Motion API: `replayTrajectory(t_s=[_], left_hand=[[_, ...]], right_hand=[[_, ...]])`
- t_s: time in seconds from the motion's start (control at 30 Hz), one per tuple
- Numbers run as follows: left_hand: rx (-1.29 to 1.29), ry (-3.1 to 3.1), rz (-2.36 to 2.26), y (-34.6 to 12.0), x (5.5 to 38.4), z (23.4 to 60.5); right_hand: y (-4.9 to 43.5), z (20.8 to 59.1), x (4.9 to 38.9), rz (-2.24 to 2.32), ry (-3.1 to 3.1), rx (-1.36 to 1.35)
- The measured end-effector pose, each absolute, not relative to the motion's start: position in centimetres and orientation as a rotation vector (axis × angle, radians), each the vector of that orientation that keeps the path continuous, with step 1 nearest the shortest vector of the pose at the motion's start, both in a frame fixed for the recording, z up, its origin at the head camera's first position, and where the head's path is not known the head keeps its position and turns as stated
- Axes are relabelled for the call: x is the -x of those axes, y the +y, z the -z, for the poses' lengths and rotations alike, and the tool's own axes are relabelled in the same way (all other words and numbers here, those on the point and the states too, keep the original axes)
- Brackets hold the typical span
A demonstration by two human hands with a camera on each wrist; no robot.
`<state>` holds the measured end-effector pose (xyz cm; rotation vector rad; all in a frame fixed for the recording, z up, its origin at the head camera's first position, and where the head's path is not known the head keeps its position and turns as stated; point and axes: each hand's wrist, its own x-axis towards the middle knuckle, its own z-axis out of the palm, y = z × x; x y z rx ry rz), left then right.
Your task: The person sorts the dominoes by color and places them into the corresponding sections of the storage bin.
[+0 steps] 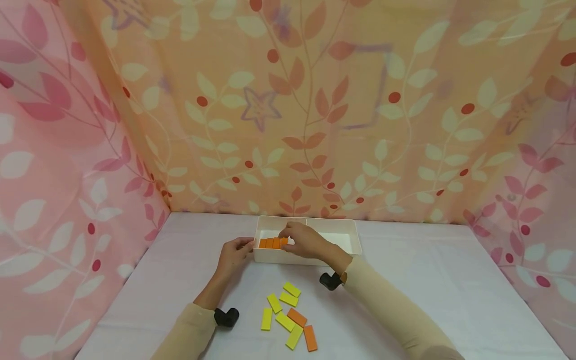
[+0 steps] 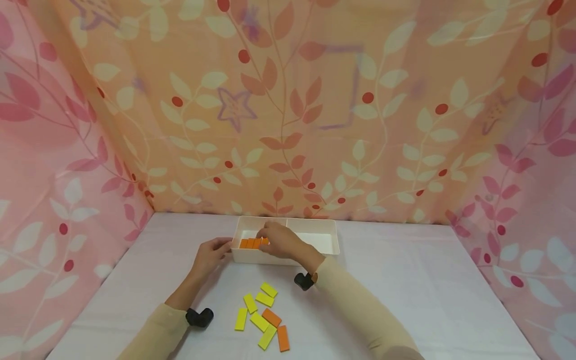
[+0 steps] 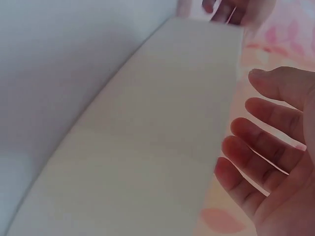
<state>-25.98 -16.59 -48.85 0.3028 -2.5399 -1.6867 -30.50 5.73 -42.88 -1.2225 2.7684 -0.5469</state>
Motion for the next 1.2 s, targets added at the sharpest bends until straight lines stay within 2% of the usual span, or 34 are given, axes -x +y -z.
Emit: replayTrajectory(t_s=[0.17, 0.43, 0.9, 1.2], left_hand=[[-0.298, -2.531, 1.688, -16.5, 25.8, 48.9], [-0.297, -2.536, 1.688, -16.4, 25.9, 48.8], [-0.296, -2.533, 1.672, -16.5, 25.9, 49.0], [-0.289, -2.525, 1.669, -16.5, 25.9, 49.1]], right_hand=[[6.4, 43.0, 28.1, 0.562, 2.728, 1.298], [8.7, 43.2, 24.8, 0.679, 2.669, 1.240], [9.9, 45.2, 22.3, 0.629, 2.455, 1.202], [9.5, 46.2, 21.2, 0.507, 2.350, 1.308]])
